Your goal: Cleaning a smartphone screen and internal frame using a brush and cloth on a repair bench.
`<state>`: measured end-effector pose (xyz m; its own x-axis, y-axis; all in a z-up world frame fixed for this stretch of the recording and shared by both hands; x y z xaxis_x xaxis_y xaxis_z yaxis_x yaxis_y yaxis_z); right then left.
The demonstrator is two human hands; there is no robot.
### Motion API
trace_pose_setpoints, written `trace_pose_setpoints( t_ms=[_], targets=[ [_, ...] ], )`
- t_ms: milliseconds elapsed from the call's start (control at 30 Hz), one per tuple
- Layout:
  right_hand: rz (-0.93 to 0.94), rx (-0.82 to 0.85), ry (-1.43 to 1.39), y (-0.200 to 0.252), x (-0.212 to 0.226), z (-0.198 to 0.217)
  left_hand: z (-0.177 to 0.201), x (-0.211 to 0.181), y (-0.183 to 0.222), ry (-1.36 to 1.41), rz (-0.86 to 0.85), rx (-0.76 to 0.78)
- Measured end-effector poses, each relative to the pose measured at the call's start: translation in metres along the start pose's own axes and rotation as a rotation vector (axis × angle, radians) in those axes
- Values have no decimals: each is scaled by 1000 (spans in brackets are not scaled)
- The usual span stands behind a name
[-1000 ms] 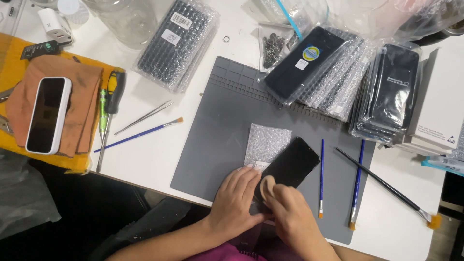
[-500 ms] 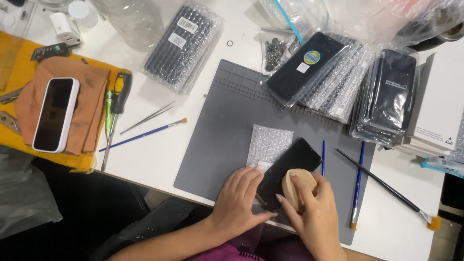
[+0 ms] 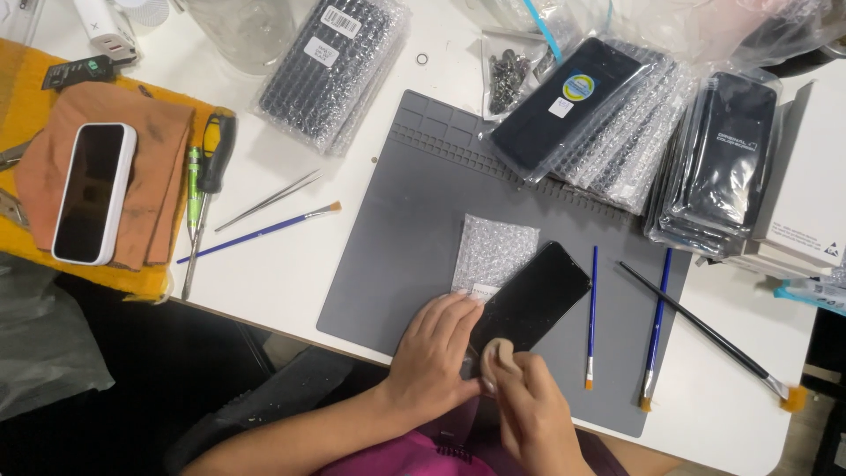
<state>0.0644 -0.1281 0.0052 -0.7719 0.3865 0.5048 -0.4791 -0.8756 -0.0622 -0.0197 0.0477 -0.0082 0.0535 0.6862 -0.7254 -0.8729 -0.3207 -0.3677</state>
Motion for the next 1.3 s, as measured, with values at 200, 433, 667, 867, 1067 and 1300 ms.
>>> trace_pose_setpoints(
  t_ms=[200, 433, 667, 867, 1067, 1300],
  targets=[
    [78, -154, 38, -40, 0, 19, 0, 2, -1, 29, 4, 10],
    [-46, -97, 86, -39, 9, -9, 4, -1, -3, 71, -20, -11],
    [-39, 104, 91, -21, 17, 2, 4, -1, -5, 70, -34, -28],
    [-70, 33, 53, -18, 8, 27, 2, 2, -3, 45, -23, -21],
    [-126, -167, 168, -49, 0, -2, -1, 1, -3, 53, -9, -36],
    [-25, -142, 298, -64, 35, -17, 3, -2, -3, 72, -19, -51]
  ],
)
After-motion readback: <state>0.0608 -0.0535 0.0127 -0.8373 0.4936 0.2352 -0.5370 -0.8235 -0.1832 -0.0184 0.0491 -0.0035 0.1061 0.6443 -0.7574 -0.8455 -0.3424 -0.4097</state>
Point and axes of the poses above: each hand's wrist, its own y-axis away from the middle knuckle, its own z-axis out of the back of the hand, x = y × z, the point moved 1 cm from there along -y, towards the middle knuckle, and after that the axes turned 9 degrees about y, right-handed, at the moved point
